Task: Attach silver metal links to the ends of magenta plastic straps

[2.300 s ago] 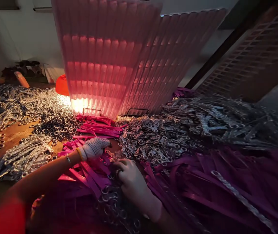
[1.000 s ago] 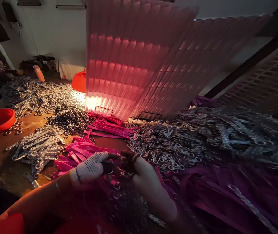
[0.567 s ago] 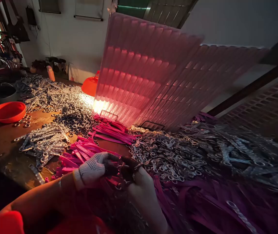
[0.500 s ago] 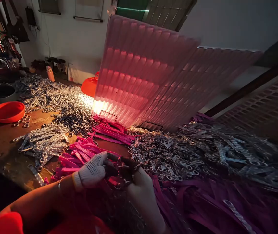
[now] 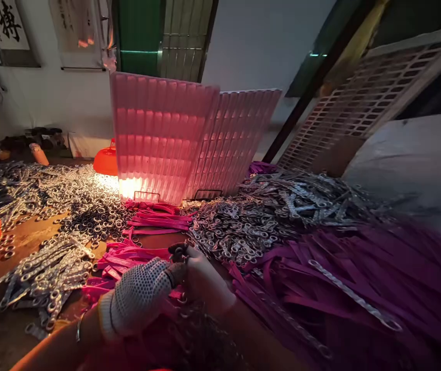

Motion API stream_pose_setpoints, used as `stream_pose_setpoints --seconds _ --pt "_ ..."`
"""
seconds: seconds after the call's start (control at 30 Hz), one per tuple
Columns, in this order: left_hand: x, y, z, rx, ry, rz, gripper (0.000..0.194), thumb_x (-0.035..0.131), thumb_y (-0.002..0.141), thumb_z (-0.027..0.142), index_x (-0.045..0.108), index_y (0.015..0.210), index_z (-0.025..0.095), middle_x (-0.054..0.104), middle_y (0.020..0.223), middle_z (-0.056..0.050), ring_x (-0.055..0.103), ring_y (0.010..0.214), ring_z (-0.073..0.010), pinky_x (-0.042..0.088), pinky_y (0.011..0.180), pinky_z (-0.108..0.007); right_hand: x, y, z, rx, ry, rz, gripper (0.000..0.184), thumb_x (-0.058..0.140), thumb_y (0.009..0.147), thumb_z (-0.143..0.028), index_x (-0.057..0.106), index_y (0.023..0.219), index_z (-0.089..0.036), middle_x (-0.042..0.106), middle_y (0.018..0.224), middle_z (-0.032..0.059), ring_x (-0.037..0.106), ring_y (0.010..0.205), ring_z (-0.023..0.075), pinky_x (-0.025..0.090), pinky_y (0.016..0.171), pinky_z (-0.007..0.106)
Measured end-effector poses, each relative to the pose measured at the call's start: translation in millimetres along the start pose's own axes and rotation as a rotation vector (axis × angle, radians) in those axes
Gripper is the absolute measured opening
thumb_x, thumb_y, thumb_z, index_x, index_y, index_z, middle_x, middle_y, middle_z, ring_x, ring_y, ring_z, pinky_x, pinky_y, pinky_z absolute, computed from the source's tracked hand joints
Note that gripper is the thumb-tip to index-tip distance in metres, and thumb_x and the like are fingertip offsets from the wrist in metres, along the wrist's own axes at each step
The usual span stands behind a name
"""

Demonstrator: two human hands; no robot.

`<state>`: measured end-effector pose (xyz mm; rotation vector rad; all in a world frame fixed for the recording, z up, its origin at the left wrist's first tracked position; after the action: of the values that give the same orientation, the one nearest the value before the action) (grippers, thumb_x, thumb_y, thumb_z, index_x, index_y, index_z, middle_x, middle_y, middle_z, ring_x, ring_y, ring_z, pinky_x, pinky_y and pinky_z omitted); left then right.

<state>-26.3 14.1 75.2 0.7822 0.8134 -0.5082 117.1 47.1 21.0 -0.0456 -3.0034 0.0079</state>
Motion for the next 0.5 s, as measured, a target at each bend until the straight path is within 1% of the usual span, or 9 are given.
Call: stream_pose_setpoints --seconds 0.03,0.07,0.13,0.2,0.27,0.3,0.37,0.43,0.5 --pt "-7.5 1.3 1.0 -0.002 -0.083 0.023 0.036 0.053 0.086 0.019 0.065 0.120 0.023 0.070 0.100 -0.010 0.064 0.091 -0.0245 0.052 0.082 -0.037 -0.2 1.9 -0.2 0.022 0.047 0.007 0.027 0.056 0.065 -0.026 0.066 0.089 -0.016 0.054 0.057 -0.0038 0.041 0.048 0.0097 0.033 0.046 0.023" --pt "-13.8 2.7 -2.1 -0.050 -0.216 0.069 0.032 0.055 0.086 0.021 0.068 0.115 0.022 0.070 0.098 -0.009 0.064 0.088 -0.0225 0.052 0.080 -0.035 -0.9 2.8 -3.0 0.016 0.065 0.023 0.026 0.058 0.064 -0.026 0.066 0.087 -0.016 0.053 0.058 -0.0039 0.041 0.050 0.0097 0.033 0.048 0.023" --pt "-15.9 2.9 -21.9 -0.286 -0.631 0.186 0.023 0.056 0.086 0.025 0.070 0.104 0.019 0.068 0.086 -0.007 0.063 0.075 -0.0165 0.051 0.067 -0.027 -2.7 1.2 -12.8 -0.038 0.050 0.059 0.026 0.061 0.066 -0.026 0.066 0.089 -0.016 0.053 0.059 -0.0040 0.041 0.053 0.0098 0.033 0.051 0.023" --pt "1.8 -1.6 -46.2 -0.587 -1.107 0.239 0.021 0.058 0.084 0.030 0.069 0.094 0.015 0.064 0.074 -0.006 0.057 0.060 -0.0115 0.043 0.052 -0.020 -3.0 -3.2 -19.7 -0.044 0.051 0.062 0.029 0.064 0.069 -0.029 0.065 0.095 -0.016 0.053 0.060 -0.0043 0.041 0.054 0.0095 0.032 0.052 0.023" --pt "25.3 -6.8 -60.0 -0.786 -1.440 0.214 0.026 0.062 0.080 0.037 0.067 0.086 0.012 0.060 0.069 -0.005 0.051 0.051 -0.0090 0.034 0.042 -0.018 0.1 -7.9 -21.4 -0.001 0.066 0.004 0.034 0.066 0.071 -0.031 0.064 0.101 -0.016 0.054 0.063 -0.0038 0.041 0.054 0.0089 0.031 0.051 0.023" --pt "33.9 -8.6 -62.9 -0.820 -1.516 0.200 0.029 0.063 0.079 0.039 0.067 0.085 0.011 0.061 0.068 -0.006 0.049 0.048 -0.0082 0.029 0.039 -0.017 2.6 -9.8 -20.6 0.030 0.080 -0.036 0.037 0.066 0.071 -0.031 0.063 0.103 -0.015 0.054 0.064 -0.0035 0.041 0.054 0.0086 0.030 0.051 0.023" --pt "41.8 -10.4 -63.2 -0.786 -1.502 0.215 0.032 0.064 0.077 0.039 0.068 0.094 0.011 0.062 0.070 -0.005 0.046 0.045 -0.0067 0.023 0.037 -0.017 7.9 -12.4 -17.7 0.088 0.097 -0.094 0.039 0.065 0.069 -0.030 0.063 0.106 -0.015 0.055 0.066 -0.0030 0.039 0.053 0.0078 0.028 0.049 0.022" --pt "42.1 -10.6 -57.0 -0.705 -1.368 0.234 0.035 0.065 0.077 0.032 0.067 0.107 0.013 0.062 0.071 -0.003 0.045 0.046 -0.0059 0.024 0.040 -0.017 12.7 -13.3 -14.6 0.120 0.075 -0.118 0.039 0.064 0.068 -0.028 0.064 0.104 -0.015 0.055 0.067 -0.0033 0.037 0.052 0.0074 0.027 0.048 0.022" --pt "40.7 -10.2 -49.1 -0.646 -1.198 0.231 0.032 0.066 0.077 0.027 0.066 0.107 0.013 0.060 0.068 -0.001 0.045 0.049 -0.0058 0.029 0.044 -0.017 15.5 -13.1 -12.1 0.108 -0.001 -0.111 0.037 0.064 0.067 -0.028 0.065 0.102 -0.016 0.056 0.068 -0.0031 0.040 0.054 0.0086 0.030 0.049 0.022"
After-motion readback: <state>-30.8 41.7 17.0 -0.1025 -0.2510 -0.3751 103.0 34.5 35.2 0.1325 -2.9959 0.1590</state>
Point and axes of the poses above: each hand's wrist, its own y-axis towards the middle knuckle, its own x-axis out of the palm, z = x × y, the point moved 5 cm from there along y, towards the middle knuckle
